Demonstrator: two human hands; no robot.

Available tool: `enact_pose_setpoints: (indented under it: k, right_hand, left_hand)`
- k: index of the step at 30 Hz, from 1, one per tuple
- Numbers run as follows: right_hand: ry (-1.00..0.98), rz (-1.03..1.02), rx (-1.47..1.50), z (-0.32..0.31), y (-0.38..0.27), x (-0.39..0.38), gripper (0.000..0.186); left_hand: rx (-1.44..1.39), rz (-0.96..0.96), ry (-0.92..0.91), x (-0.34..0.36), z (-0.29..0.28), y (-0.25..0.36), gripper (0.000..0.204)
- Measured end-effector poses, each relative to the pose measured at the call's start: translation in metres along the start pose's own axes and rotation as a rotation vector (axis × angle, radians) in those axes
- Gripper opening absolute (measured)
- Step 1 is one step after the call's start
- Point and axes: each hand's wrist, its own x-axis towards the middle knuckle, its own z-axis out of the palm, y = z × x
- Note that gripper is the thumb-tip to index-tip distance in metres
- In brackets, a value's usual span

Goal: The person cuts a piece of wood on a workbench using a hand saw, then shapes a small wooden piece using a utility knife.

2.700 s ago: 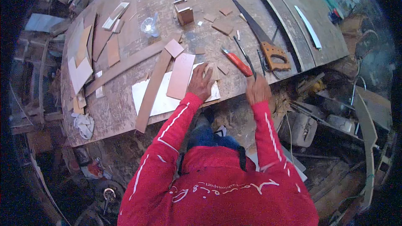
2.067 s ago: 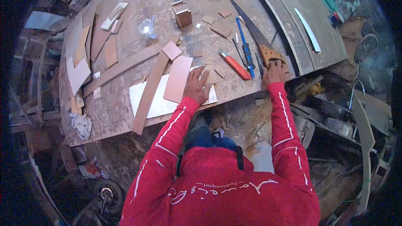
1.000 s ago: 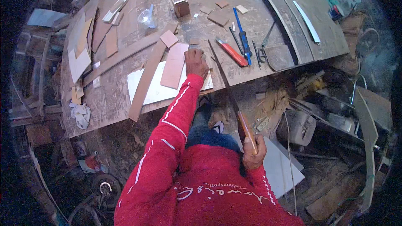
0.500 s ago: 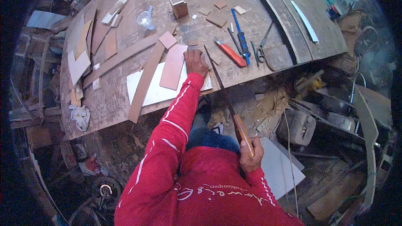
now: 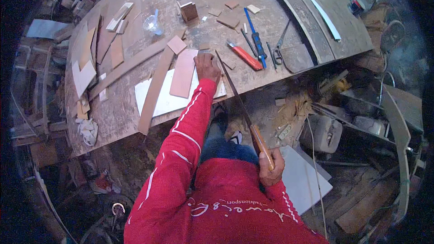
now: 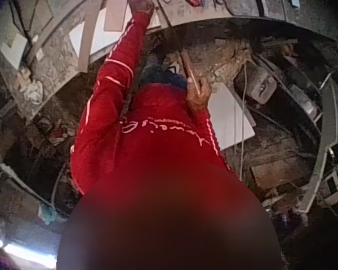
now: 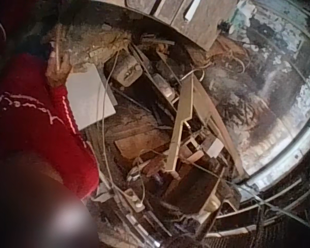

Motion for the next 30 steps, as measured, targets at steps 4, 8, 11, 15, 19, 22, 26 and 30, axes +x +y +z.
enact_pose_setpoints:
  k: [4,8,11,15,19,22,26,30]
  right_hand:
    - [0.012,-0.014,-0.008,0.000,0.002,-0.003,0.026]
    - [0.006,-0.001,-0.007,0.001,-0.003,-0.003,0.027]
    - [-0.019,0.034,-0.032,-0.001,-0.003,-0.007,0.028]
    - [-0.038,0.021,-0.099,0.000,-0.003,-0.012,0.027]
    - [0.004,0.026,-0.013,0.006,-0.011,-0.010,0.026]
    - [0.067,0.119,0.145,0.007,-0.023,-0.010,0.031]
    - [-0.088,0.029,0.047,0.010,-0.012,-0.010,0.043]
    - [-0.108,0.022,0.007,0.020,-0.018,0.000,0.043]
  left_hand:
    - [0.003,-0.007,-0.003,0.001,0.001,-0.002,0.006]
    - [0.019,-0.022,0.007,0.000,0.001,-0.002,0.006]
    - [-0.017,-0.005,0.020,0.001,0.001,-0.001,0.005]
    - [-0.001,0.011,0.030,0.001,0.002,-0.002,0.005]
    - [-0.008,0.003,0.009,0.002,0.000,-0.004,0.006]
    - [-0.026,0.012,0.013,0.002,-0.001,-0.002,0.005]
    - [-0.003,0.015,0.003,0.002,-0.001,0.000,0.005]
    - [-0.014,0.024,0.002,0.002,-0.001,-0.001,0.005]
